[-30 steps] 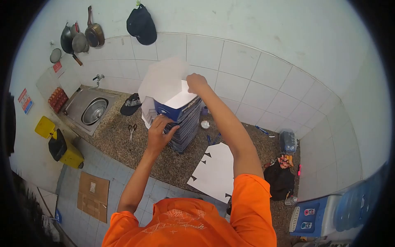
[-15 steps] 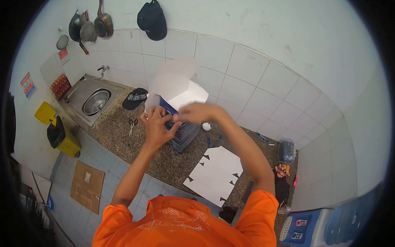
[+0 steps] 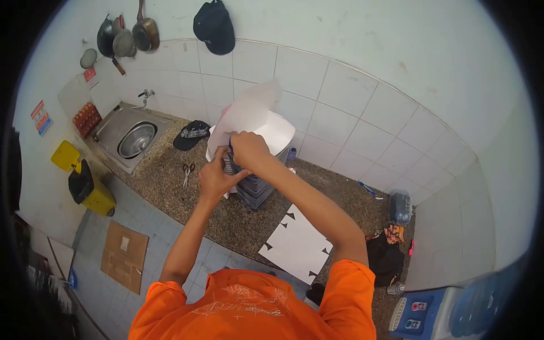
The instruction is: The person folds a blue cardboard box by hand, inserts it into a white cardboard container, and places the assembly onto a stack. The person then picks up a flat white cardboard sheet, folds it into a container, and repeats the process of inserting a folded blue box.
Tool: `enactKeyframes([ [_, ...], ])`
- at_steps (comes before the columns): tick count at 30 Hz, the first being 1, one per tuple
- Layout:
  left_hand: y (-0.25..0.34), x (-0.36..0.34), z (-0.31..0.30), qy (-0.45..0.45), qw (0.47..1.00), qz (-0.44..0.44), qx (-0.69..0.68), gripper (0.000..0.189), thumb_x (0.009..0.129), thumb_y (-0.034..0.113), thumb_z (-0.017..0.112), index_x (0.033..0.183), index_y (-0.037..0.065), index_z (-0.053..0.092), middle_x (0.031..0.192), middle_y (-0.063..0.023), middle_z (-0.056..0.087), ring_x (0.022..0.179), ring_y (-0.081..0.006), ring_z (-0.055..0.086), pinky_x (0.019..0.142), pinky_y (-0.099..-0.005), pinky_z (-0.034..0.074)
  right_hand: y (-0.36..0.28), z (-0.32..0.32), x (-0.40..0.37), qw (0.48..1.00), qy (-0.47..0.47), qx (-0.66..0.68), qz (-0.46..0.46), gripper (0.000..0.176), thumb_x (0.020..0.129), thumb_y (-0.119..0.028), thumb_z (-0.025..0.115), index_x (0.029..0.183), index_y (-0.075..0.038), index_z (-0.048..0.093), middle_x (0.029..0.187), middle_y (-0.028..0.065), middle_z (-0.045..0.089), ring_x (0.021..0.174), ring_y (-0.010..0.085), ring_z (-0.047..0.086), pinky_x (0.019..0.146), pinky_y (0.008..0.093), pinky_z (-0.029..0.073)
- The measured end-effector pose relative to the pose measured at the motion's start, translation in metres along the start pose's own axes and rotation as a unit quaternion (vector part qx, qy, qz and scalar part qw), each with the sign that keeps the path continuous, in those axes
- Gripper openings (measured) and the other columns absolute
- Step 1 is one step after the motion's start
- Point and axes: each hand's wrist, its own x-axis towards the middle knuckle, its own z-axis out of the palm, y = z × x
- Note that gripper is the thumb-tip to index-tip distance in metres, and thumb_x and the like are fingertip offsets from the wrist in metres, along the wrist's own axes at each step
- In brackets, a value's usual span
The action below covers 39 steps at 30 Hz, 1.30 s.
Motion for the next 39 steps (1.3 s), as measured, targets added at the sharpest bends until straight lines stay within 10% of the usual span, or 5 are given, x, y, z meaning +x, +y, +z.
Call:
enactKeyframes([
  [8, -0.011, -0.010, 0.023, 0.055, 0.982, 0.048, -0.172, 0.084, 0.066, 0.045, 0.093, 0.132, 0.008, 0.055, 0.084, -0.0123, 0.068, 0.068, -0.0263, 0.070, 0.060, -0.0366, 0.054, -0.005, 0.019, -0.008, 0.998, -0.023, 0.035, 0.056, 0.036, 0.092, -0.035, 0.055, 0.098, -0.002, 0.067, 0.080, 0.0235, 0.070, 0.071, 0.0412, 0.070, 0.068, 0.0549, 0.055],
  [14, 0.029, -0.019, 0.014, 0.069, 0.970, 0.226, -0.063, 0.053, 0.079, 0.027, 0.084, 0.126, 0.013, 0.063, 0.128, -0.0108, 0.059, 0.137, -0.0364, 0.044, 0.112, -0.0544, 0.032, 0.101, -0.014, 0.039, 0.974, 0.131, -0.003, 0.186, 0.054, 0.100, -0.051, 0.046, 0.112, -0.005, 0.071, 0.104, 0.0226, 0.073, 0.098, 0.0441, 0.068, 0.089, 0.0555, 0.052],
  [29, 0.029, -0.006, 0.032, -0.011, 0.964, 0.263, -0.033, 0.035, 0.084, 0.016, 0.078, 0.118, 0.017, 0.070, 0.116, -0.0034, 0.064, 0.131, -0.0338, 0.050, 0.118, -0.0578, 0.025, 0.163, 0.028, 0.025, 0.965, -0.025, 0.133, 0.226, 0.050, 0.103, -0.049, 0.038, 0.128, -0.017, 0.068, 0.126, 0.0150, 0.070, 0.118, 0.0410, 0.064, 0.104, 0.0522, 0.047],
  [35, 0.031, -0.012, 0.034, 0.004, 0.966, 0.258, -0.020, 0.034, 0.087, 0.014, 0.075, 0.120, 0.019, 0.071, 0.119, -0.0017, 0.065, 0.133, -0.0339, 0.049, 0.118, -0.0577, 0.024, 0.139, 0.061, -0.080, 0.748, 0.515, 0.304, 0.288, 0.019, 0.099, -0.022, 0.059, 0.105, -0.004, 0.065, 0.092, 0.0166, 0.070, 0.086, 0.0394, 0.069, 0.079, 0.0402, 0.054],
  [39, 0.034, -0.016, 0.029, 0.008, 0.963, 0.270, 0.016, 0.044, 0.090, 0.013, 0.071, 0.134, 0.016, 0.065, 0.140, -0.0061, 0.061, 0.144, -0.0364, 0.041, 0.120, -0.0596, 0.019, 0.099, 0.260, -0.290, 0.946, -0.185, 0.050, 0.262, 0.107, 0.074, -0.044, 0.083, 0.159, -0.011, 0.029, 0.163, 0.0281, 0.021, 0.153, 0.0478, 0.015, 0.119, 0.0637, 0.025],
])
